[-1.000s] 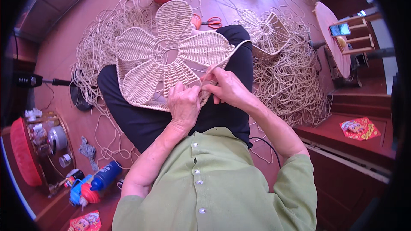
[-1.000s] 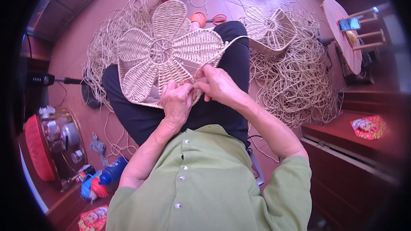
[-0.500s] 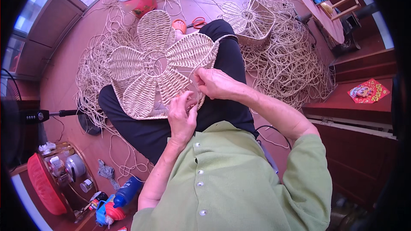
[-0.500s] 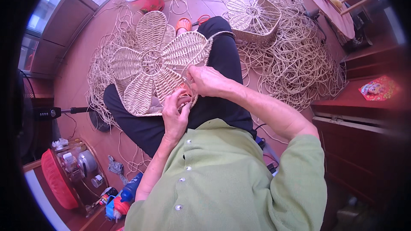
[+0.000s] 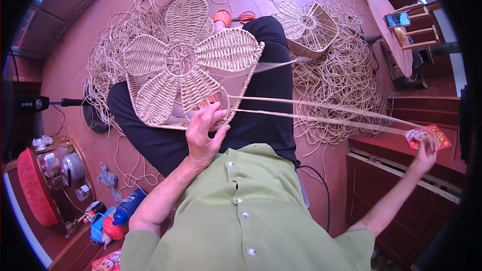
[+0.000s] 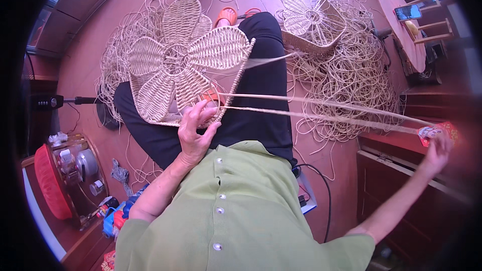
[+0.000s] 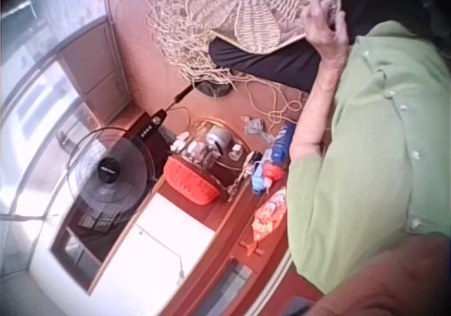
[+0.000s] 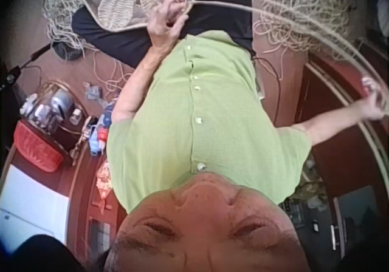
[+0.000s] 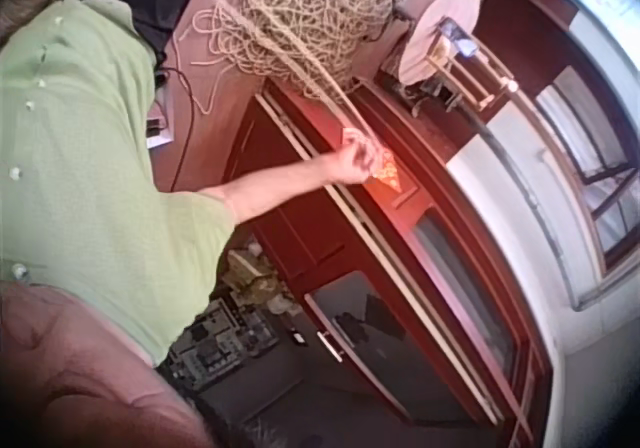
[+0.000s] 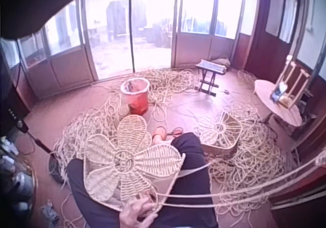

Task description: Weaving a floral-patterned basket using natural cord/straw material.

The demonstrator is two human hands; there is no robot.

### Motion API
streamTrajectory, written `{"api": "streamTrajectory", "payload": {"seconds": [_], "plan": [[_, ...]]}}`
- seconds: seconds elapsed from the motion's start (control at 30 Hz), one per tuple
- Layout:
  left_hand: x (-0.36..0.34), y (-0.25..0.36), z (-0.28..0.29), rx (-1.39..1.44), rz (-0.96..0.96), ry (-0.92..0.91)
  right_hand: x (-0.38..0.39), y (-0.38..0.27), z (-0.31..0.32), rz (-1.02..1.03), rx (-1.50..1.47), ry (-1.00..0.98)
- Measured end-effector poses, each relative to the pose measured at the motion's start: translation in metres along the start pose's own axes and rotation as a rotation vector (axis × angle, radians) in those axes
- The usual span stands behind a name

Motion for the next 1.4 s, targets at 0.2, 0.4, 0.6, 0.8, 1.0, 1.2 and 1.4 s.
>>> {"api": "streamTrajectory", "payload": {"seconds": [0.2,0.4,0.6,0.8,1.0,1.2,1.4], "plan": [[0.001,0.008,0.006,-0.019,-0.086,0.056,-0.059,-0.040,0.114,0.071,1.738,0.236],[0.008,-0.018,0.005,0.099,0.252,0.078,0.130,0.366,-0.221,0.165,1.874,-0.624],[0.006,-0.024,-0.001,0.150,0.347,0.077,0.321,0.512,-0.272,-0.142,1.443,-1.572],[0.004,-0.013,0.006,0.110,0.165,0.131,0.138,0.367,-0.217,0.142,1.790,-0.661],[0.005,-0.008,0.004,-0.018,0.095,0.041,0.226,0.418,-0.276,0.735,1.981,-1.059],[0.003,-0.005,0.003,-0.025,0.056,0.053,0.313,0.508,-0.285,0.553,1.640,-1.345],[0.002,-0.010,0.000,0.026,0.196,0.012,0.014,0.249,-0.163,0.426,1.220,-0.072]]}}
Point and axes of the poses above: each hand's wrist, its own x-axis away from the middle knuckle, its own z-axis out of the back of the hand, y = z × x, the point moved 10 cm from there along -x, towards the middle knuckle, and after that the axes turned 7 degrees about x, right-handed, at the moved point
